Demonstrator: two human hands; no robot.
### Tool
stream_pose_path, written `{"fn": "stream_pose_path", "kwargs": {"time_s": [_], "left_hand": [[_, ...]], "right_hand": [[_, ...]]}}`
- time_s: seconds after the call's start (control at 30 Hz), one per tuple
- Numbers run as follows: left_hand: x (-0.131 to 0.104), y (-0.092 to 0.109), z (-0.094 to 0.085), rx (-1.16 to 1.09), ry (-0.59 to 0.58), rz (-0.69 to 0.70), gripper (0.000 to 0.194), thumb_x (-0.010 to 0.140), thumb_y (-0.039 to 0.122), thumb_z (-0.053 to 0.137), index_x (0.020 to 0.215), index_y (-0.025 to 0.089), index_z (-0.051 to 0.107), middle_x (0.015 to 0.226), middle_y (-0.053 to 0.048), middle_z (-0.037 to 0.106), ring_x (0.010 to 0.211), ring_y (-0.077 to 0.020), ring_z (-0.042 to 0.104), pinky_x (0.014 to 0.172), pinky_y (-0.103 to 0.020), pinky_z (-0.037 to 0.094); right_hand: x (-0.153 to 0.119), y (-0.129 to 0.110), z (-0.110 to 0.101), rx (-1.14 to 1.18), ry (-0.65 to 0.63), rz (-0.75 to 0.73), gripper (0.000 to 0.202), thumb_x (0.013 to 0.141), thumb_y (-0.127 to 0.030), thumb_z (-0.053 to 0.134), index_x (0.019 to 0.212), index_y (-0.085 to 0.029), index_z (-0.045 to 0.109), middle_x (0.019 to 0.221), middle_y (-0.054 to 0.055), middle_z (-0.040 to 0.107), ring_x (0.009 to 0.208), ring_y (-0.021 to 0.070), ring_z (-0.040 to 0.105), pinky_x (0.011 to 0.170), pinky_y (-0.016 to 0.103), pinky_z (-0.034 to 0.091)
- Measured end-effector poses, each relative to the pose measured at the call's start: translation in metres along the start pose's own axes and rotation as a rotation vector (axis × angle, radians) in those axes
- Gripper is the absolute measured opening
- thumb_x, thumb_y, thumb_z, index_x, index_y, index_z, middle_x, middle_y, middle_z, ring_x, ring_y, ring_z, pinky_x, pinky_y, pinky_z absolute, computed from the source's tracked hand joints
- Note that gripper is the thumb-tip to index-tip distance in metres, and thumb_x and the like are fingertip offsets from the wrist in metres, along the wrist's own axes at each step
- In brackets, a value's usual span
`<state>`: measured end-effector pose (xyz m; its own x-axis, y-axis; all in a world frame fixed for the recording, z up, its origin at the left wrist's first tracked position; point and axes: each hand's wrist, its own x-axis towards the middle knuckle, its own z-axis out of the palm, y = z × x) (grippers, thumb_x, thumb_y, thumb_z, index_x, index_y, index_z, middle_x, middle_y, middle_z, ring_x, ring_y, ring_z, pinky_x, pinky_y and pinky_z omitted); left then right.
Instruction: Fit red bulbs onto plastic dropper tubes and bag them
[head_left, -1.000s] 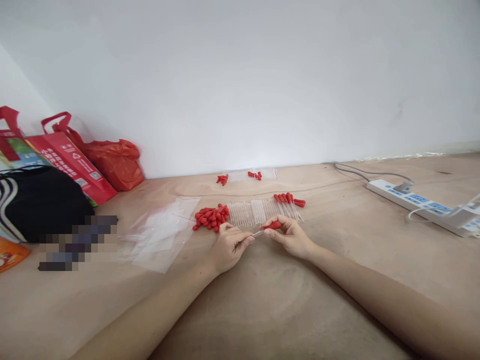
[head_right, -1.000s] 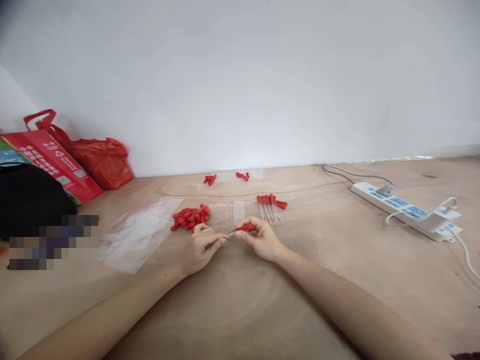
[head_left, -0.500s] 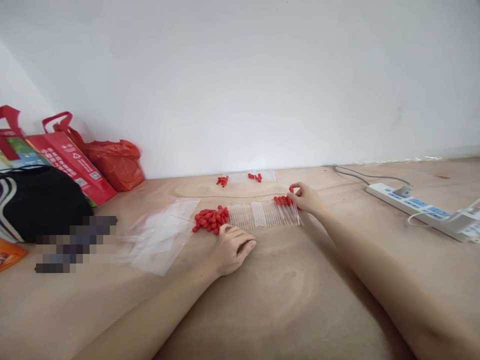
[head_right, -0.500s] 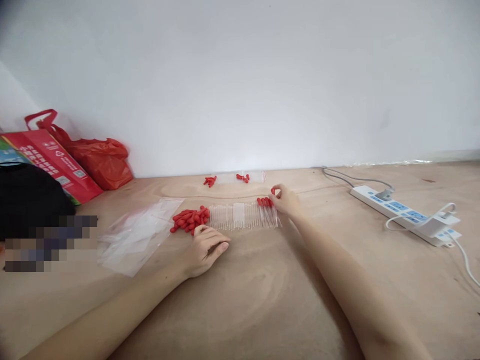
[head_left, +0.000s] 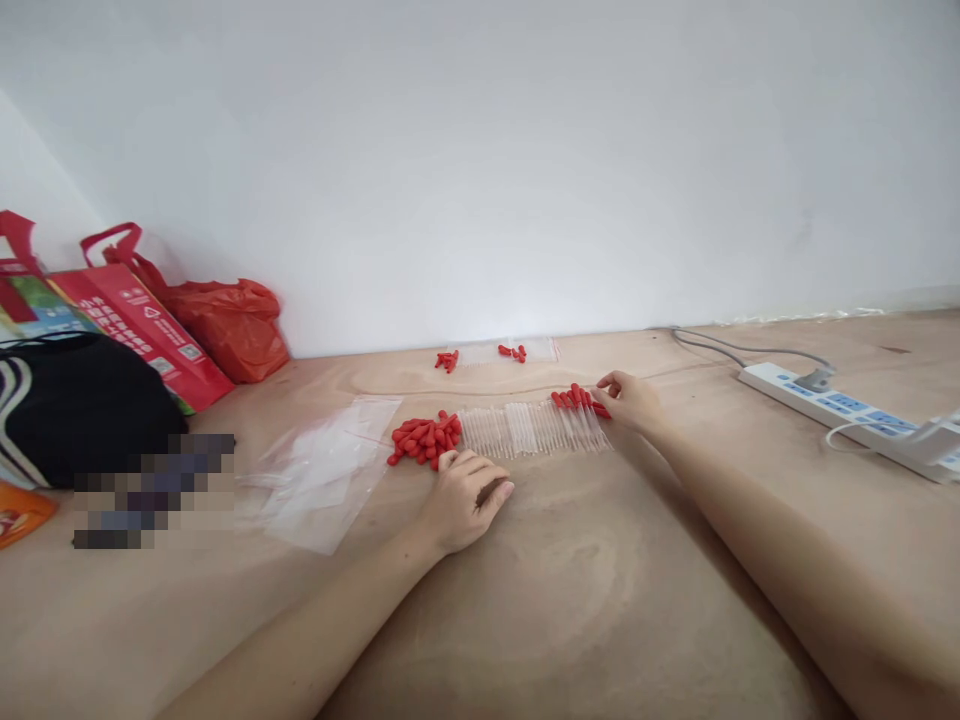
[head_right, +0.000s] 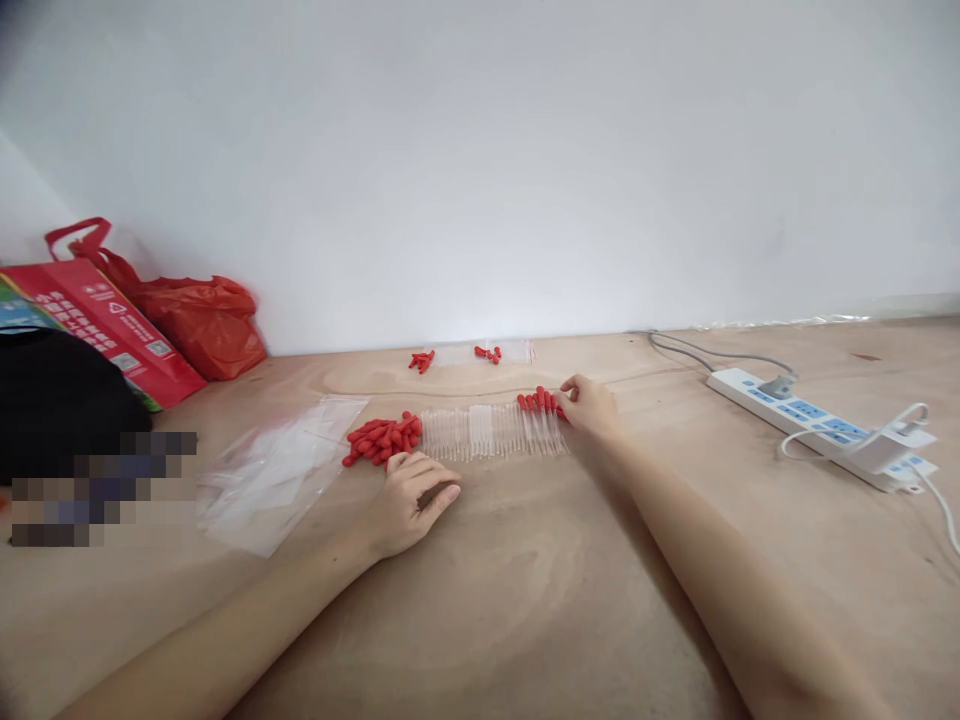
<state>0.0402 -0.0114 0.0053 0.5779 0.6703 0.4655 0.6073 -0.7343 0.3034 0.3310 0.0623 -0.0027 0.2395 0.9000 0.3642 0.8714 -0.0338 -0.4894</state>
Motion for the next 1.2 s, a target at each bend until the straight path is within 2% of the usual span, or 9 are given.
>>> {"fn": "stream_pose_path", "kwargs": {"time_s": [0.17, 0.33, 0.43, 0.53, 0.77, 0.87, 0.93, 1.07, 1.2], "left_hand": [[-0.002, 0.000, 0.003, 0.104, 0.070, -0.087, 0.009, 0.078, 0.022, 0.051, 0.072, 0.020, 0.057, 0.075, 0.000, 0.060, 0.077, -0.0168, 0.051, 0.074, -0.035, 0.028], [0.006, -0.001, 0.004, 0.224, 0.136, -0.181, 0.006, 0.074, 0.021, 0.053, 0.069, 0.019, 0.055, 0.075, -0.001, 0.057, 0.078, -0.0181, 0.050, 0.073, -0.035, 0.030], [0.023, -0.002, 0.004, 0.306, 0.107, -0.260, 0.007, 0.074, 0.024, 0.053, 0.070, 0.020, 0.058, 0.082, -0.004, 0.058, 0.086, -0.0213, 0.049, 0.075, -0.037, 0.030], [0.049, -0.004, 0.008, 0.361, 0.022, -0.396, 0.012, 0.075, 0.030, 0.052, 0.073, 0.021, 0.061, 0.090, -0.006, 0.058, 0.094, -0.0243, 0.046, 0.080, -0.040, 0.028], [0.093, -0.016, 0.024, 0.380, -0.067, -0.569, 0.029, 0.069, 0.046, 0.054, 0.069, 0.019, 0.066, 0.096, -0.014, 0.057, 0.099, -0.0331, 0.043, 0.080, -0.046, 0.028], [0.101, -0.018, 0.027, 0.396, -0.113, -0.639, 0.034, 0.065, 0.047, 0.055, 0.072, 0.016, 0.067, 0.098, -0.018, 0.057, 0.100, -0.0367, 0.042, 0.079, -0.047, 0.029], [0.104, -0.018, 0.028, 0.401, -0.136, -0.678, 0.037, 0.065, 0.046, 0.055, 0.078, 0.014, 0.067, 0.101, -0.020, 0.057, 0.101, -0.0376, 0.042, 0.079, -0.047, 0.029], [0.111, -0.016, 0.029, 0.402, -0.169, -0.740, 0.041, 0.064, 0.046, 0.056, 0.087, 0.013, 0.065, 0.105, -0.020, 0.057, 0.103, -0.0373, 0.043, 0.081, -0.047, 0.029], [0.118, -0.015, 0.030, 0.401, -0.185, -0.782, 0.041, 0.065, 0.046, 0.055, 0.090, 0.015, 0.064, 0.108, -0.018, 0.057, 0.105, -0.0360, 0.043, 0.082, -0.046, 0.029]], "right_hand": [[-0.017, 0.020, -0.007, -0.074, 0.037, -0.194, 0.024, 0.071, -0.041, 0.051, 0.076, -0.020, 0.061, 0.072, 0.002, 0.061, 0.070, 0.0164, 0.055, 0.063, 0.027, 0.033], [-0.025, 0.020, -0.004, -0.253, 0.040, -0.266, 0.021, 0.075, -0.035, 0.049, 0.077, -0.020, 0.063, 0.076, 0.004, 0.062, 0.079, 0.0194, 0.055, 0.066, 0.030, 0.030], [-0.026, 0.018, 0.000, -0.330, 0.029, -0.283, 0.020, 0.077, -0.030, 0.046, 0.076, -0.020, 0.063, 0.078, 0.005, 0.063, 0.082, 0.0197, 0.054, 0.067, 0.030, 0.028], [-0.025, 0.018, 0.001, -0.364, 0.034, -0.283, 0.021, 0.079, -0.027, 0.045, 0.075, -0.019, 0.064, 0.080, 0.006, 0.063, 0.083, 0.0198, 0.053, 0.067, 0.031, 0.028], [-0.032, 0.021, -0.007, -0.286, 0.104, -0.180, 0.022, 0.078, -0.029, 0.045, 0.075, -0.020, 0.065, 0.080, 0.006, 0.064, 0.083, 0.0215, 0.052, 0.071, 0.034, 0.029], [-0.041, 0.014, -0.016, -0.180, 0.135, -0.166, 0.022, 0.077, -0.030, 0.046, 0.072, -0.020, 0.065, 0.077, 0.006, 0.063, 0.081, 0.0217, 0.053, 0.070, 0.034, 0.032], [-0.048, 0.005, -0.020, -0.057, 0.134, -0.214, 0.020, 0.076, -0.029, 0.047, 0.074, -0.019, 0.065, 0.073, 0.006, 0.062, 0.076, 0.0203, 0.054, 0.068, 0.033, 0.034], [-0.068, -0.020, -0.018, 0.179, 0.032, -0.426, 0.019, 0.079, -0.026, 0.047, 0.077, -0.018, 0.065, 0.069, 0.005, 0.060, 0.069, 0.0167, 0.053, 0.065, 0.029, 0.039], [-0.089, -0.043, -0.007, 0.201, -0.070, -0.534, 0.018, 0.080, -0.025, 0.048, 0.076, -0.019, 0.064, 0.068, 0.004, 0.059, 0.068, 0.0161, 0.052, 0.066, 0.030, 0.039]]}}
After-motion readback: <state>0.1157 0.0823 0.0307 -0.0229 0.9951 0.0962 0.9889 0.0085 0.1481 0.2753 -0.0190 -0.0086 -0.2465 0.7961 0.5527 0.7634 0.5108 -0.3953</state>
